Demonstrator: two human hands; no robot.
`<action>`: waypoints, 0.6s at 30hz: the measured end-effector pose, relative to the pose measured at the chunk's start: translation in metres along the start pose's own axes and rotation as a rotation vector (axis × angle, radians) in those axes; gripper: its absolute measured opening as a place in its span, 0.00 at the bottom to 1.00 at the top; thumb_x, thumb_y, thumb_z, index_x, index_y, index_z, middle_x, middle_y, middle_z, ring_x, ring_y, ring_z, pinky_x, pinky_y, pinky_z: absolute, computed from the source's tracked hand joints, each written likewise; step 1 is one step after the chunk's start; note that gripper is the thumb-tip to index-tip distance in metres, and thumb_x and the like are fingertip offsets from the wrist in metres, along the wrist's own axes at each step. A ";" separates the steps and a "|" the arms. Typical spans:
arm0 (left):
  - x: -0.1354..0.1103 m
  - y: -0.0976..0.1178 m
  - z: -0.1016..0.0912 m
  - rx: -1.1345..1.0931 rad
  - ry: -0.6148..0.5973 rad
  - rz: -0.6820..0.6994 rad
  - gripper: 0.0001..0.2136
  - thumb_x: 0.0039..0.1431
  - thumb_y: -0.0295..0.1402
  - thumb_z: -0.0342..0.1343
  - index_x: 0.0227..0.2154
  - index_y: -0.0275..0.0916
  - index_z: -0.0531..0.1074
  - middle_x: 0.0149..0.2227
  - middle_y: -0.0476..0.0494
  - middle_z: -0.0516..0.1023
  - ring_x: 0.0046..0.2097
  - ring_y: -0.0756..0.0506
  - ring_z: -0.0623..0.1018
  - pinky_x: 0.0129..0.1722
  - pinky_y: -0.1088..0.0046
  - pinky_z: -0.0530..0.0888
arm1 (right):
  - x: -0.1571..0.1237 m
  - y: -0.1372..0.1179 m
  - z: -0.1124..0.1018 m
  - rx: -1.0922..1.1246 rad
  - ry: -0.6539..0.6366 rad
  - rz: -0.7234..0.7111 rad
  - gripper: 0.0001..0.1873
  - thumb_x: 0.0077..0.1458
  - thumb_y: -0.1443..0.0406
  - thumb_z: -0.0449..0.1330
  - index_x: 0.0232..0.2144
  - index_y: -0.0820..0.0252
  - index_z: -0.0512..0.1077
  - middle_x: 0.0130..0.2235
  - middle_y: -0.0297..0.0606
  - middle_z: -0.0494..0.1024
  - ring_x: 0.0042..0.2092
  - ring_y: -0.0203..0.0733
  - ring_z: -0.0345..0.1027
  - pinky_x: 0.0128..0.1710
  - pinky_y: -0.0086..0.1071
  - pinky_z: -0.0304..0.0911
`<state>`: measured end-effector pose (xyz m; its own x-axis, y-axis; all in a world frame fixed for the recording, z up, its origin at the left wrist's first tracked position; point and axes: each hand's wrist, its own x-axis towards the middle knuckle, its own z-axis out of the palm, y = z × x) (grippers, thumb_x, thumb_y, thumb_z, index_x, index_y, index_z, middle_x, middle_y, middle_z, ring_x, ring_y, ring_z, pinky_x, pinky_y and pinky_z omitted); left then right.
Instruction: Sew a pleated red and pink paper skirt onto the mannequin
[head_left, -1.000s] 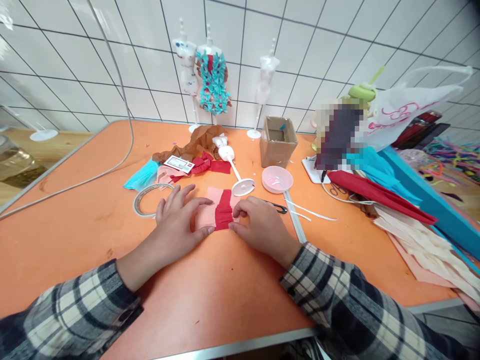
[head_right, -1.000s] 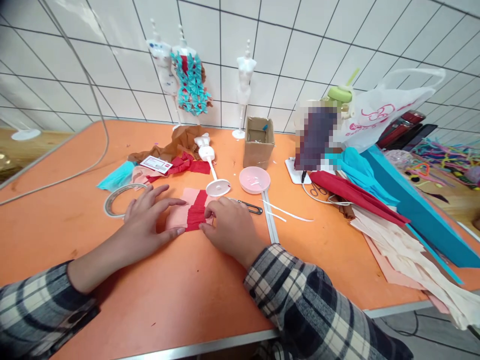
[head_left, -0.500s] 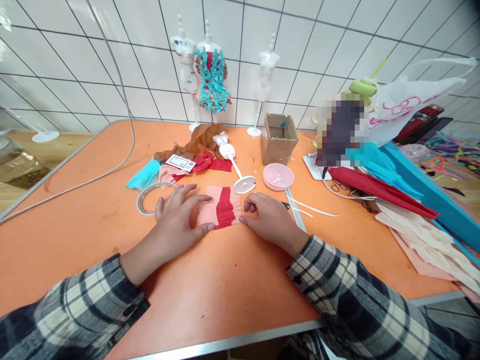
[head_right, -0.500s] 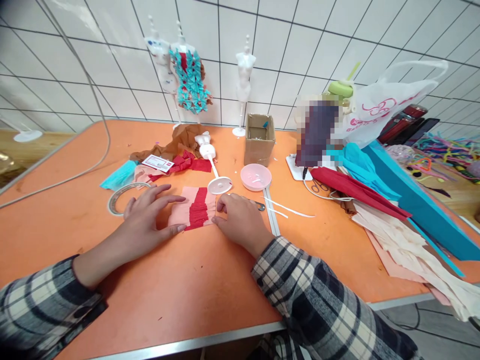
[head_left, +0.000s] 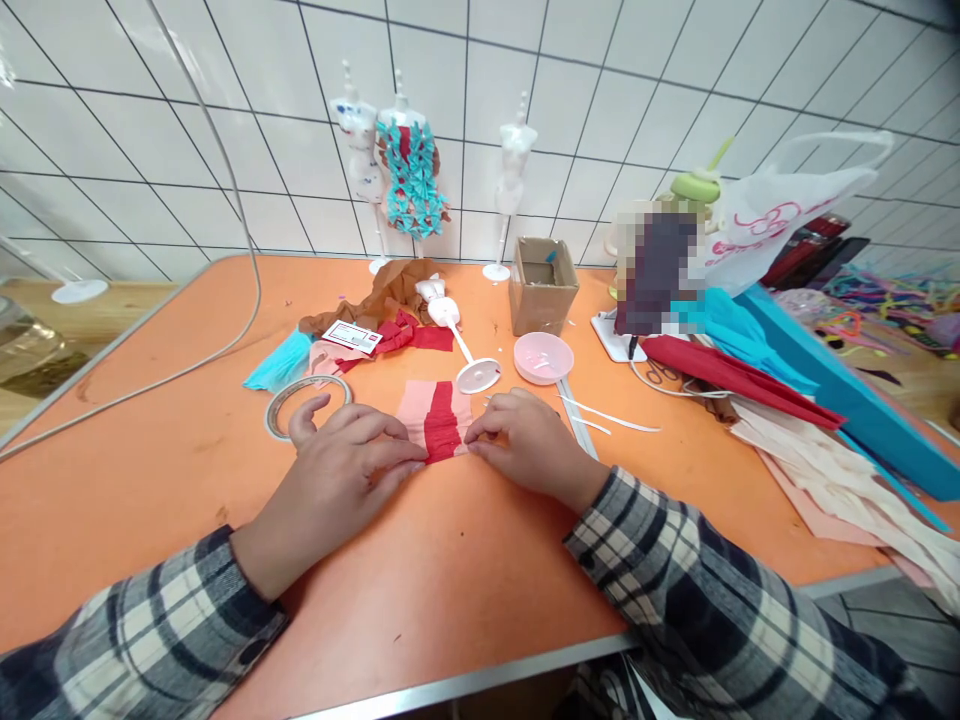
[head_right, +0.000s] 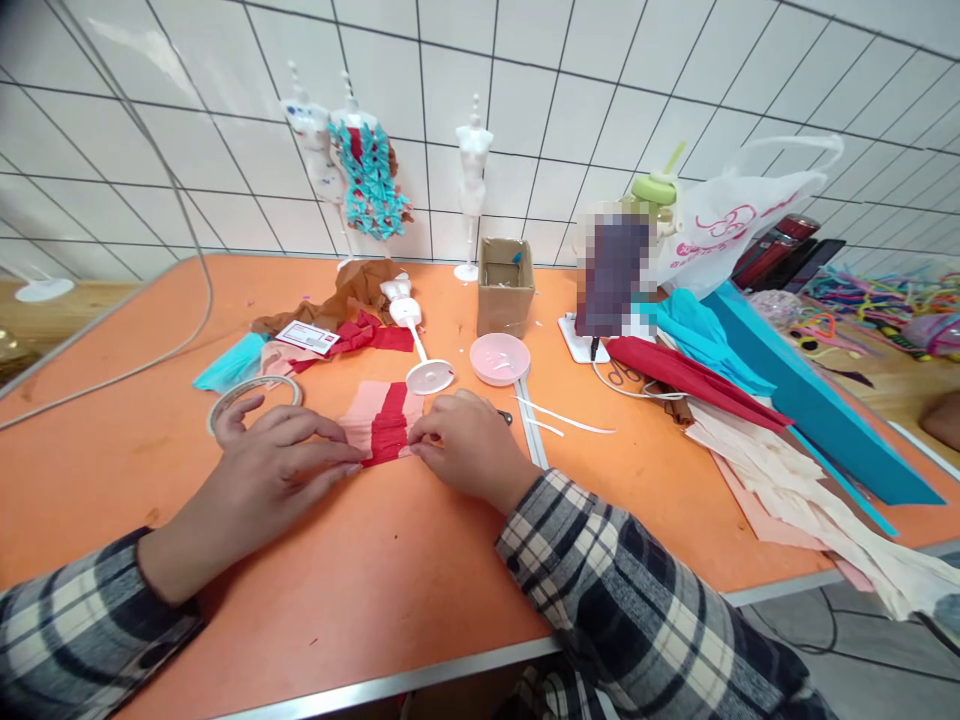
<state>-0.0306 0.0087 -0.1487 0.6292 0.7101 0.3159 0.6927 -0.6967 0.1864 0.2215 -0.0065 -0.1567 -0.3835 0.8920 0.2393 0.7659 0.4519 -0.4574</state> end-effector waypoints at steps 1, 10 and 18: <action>0.000 0.000 0.001 0.010 -0.015 0.006 0.11 0.64 0.37 0.53 0.36 0.57 0.81 0.40 0.49 0.81 0.45 0.40 0.77 0.62 0.42 0.46 | 0.000 -0.001 0.000 -0.041 -0.031 -0.027 0.07 0.60 0.63 0.62 0.35 0.55 0.81 0.33 0.36 0.76 0.38 0.40 0.63 0.40 0.34 0.54; 0.004 -0.006 0.005 -0.005 -0.110 0.004 0.10 0.63 0.38 0.54 0.34 0.55 0.81 0.41 0.49 0.82 0.45 0.40 0.77 0.62 0.42 0.48 | 0.000 -0.008 0.003 -0.057 -0.083 -0.060 0.08 0.60 0.64 0.61 0.39 0.56 0.80 0.35 0.37 0.77 0.40 0.42 0.63 0.40 0.35 0.54; 0.010 -0.024 -0.002 -0.205 -0.015 -0.104 0.12 0.65 0.41 0.47 0.36 0.43 0.74 0.41 0.43 0.81 0.44 0.41 0.78 0.49 0.60 0.70 | 0.001 0.003 -0.003 0.095 -0.018 0.119 0.15 0.54 0.69 0.61 0.45 0.59 0.74 0.37 0.34 0.77 0.40 0.40 0.68 0.41 0.32 0.59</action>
<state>-0.0417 0.0324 -0.1482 0.5649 0.7793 0.2712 0.6687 -0.6249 0.4028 0.2249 -0.0045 -0.1558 -0.3032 0.9388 0.1635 0.7546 0.3413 -0.5604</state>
